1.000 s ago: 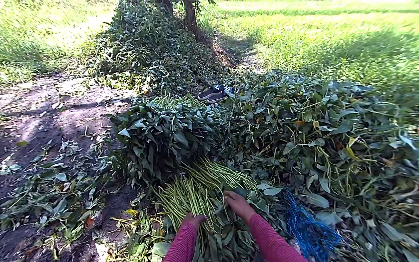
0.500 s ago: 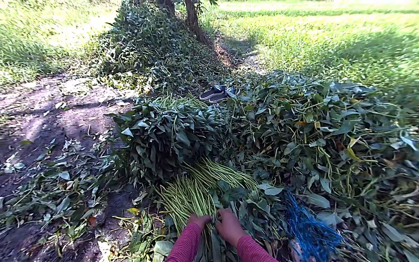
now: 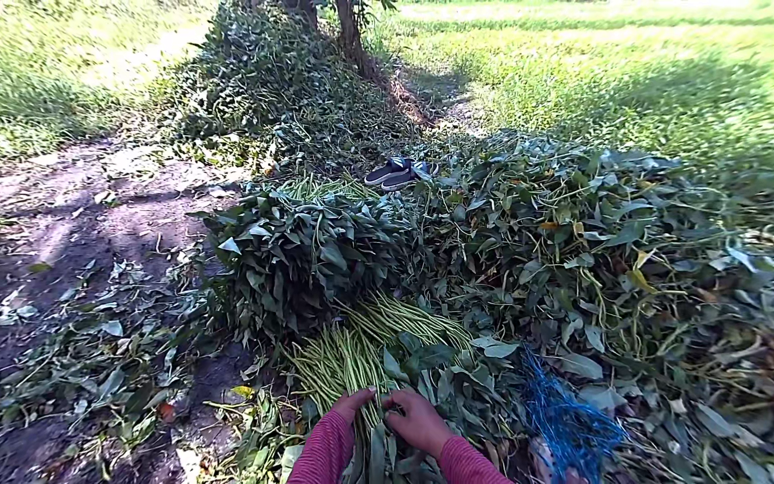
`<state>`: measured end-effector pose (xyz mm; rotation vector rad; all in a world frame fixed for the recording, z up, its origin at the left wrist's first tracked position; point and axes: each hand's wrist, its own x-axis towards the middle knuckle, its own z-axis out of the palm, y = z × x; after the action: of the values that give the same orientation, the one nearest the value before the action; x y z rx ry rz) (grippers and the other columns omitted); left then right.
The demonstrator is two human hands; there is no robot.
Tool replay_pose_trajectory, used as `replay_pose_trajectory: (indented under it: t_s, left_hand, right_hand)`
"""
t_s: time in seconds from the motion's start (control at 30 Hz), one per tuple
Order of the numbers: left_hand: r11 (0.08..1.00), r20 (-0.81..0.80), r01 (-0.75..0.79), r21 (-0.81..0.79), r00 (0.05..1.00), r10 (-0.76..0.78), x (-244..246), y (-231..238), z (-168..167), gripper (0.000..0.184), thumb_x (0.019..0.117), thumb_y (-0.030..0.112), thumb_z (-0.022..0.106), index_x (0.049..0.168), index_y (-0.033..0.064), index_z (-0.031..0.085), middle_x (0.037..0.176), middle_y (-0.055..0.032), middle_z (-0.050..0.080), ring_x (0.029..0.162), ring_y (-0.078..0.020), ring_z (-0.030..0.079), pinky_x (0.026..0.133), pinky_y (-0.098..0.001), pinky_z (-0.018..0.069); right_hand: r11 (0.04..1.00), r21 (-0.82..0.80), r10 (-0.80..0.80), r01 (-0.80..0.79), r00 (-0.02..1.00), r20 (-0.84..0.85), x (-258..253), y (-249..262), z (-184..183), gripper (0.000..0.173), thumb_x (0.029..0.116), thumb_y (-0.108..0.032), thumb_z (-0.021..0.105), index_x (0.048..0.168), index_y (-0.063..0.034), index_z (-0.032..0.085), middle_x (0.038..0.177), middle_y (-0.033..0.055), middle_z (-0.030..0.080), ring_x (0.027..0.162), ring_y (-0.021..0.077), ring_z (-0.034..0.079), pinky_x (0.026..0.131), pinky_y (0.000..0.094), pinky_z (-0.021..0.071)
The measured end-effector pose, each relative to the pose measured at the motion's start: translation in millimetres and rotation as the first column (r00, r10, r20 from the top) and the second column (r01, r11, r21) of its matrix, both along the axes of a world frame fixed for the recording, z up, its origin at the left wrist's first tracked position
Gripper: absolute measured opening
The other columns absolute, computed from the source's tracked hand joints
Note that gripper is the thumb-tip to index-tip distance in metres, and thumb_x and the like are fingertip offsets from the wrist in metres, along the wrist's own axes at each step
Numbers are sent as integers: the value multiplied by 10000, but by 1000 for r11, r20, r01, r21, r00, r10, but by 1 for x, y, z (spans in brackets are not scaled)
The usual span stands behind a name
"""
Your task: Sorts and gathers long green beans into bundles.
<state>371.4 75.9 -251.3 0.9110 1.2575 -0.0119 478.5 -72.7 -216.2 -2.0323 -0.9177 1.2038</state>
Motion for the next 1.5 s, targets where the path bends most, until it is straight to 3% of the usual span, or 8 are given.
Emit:
replay_pose_trajectory:
  t_s: [0.27,0.53,0.77,0.87,1.0,1.17,1.37,1.5]
  left_hand:
    - [996,32,71,-48,997,-70,-10,4,14,539,892,4,711,1373,-17,468,1115,-232,641,962,-293,653,813,-463,555]
    - [967,-88,213,140,975,-202,-24,28,-13,642,830,42,813,1386,-36,503,1262,-260,625,1141,-342,633,963,-504,524]
    - [993,54,93,74,994,-97,-31,18,10,642,819,-117,683,1407,-16,447,1193,-256,612,1009,-319,636,831,-474,548]
    - [993,-7,87,73,996,-87,-27,19,9,628,893,53,742,1438,-23,441,1312,-266,578,1165,-340,594,947,-503,512]
    - [971,-174,191,146,971,-165,-19,20,-1,966,859,477,809,1540,-19,337,1544,-268,412,1433,-376,416,1149,-556,382]
    - [956,-222,224,191,958,-181,-14,10,2,831,809,252,882,1454,-33,441,1344,-269,585,1226,-352,596,1029,-507,494]
    - [981,-22,184,60,983,-183,-26,20,4,398,879,23,736,1254,-6,606,1127,-195,667,994,-276,652,854,-452,546]
    - [984,159,176,-18,972,-171,-35,19,22,277,890,-65,651,1146,4,568,911,-132,678,783,-218,669,717,-384,572]
  right_hand:
    - [990,-49,-136,131,984,-119,14,0,4,340,1052,-271,509,1207,-8,658,1148,190,663,929,292,690,861,492,567]
    - [988,-91,-116,121,992,57,0,14,0,384,1013,-343,588,1258,-56,663,1251,181,608,1129,304,627,1001,489,512]
    - [979,-148,-119,140,983,143,-17,22,3,631,967,-324,655,1524,-89,472,1437,173,554,1313,319,560,1115,503,452]
    - [978,-154,-127,139,988,82,-16,23,1,561,939,-247,674,1453,-61,549,1358,167,613,1256,313,591,1086,510,464]
    - [992,-104,-58,68,994,95,-23,20,6,456,912,-176,650,1362,-103,634,1345,156,610,1252,306,587,1066,516,478]
    - [960,-38,279,-277,954,108,-50,13,17,449,1005,-248,590,1426,-92,604,1391,188,597,1332,349,537,1129,544,417]
    - [972,73,-227,222,971,78,-17,22,15,357,1049,-167,440,1314,-80,663,1342,146,616,1256,253,593,1083,431,477]
    - [998,30,46,-49,995,88,0,25,5,393,1054,-131,425,1365,-150,665,1372,150,607,1288,273,570,1115,468,443]
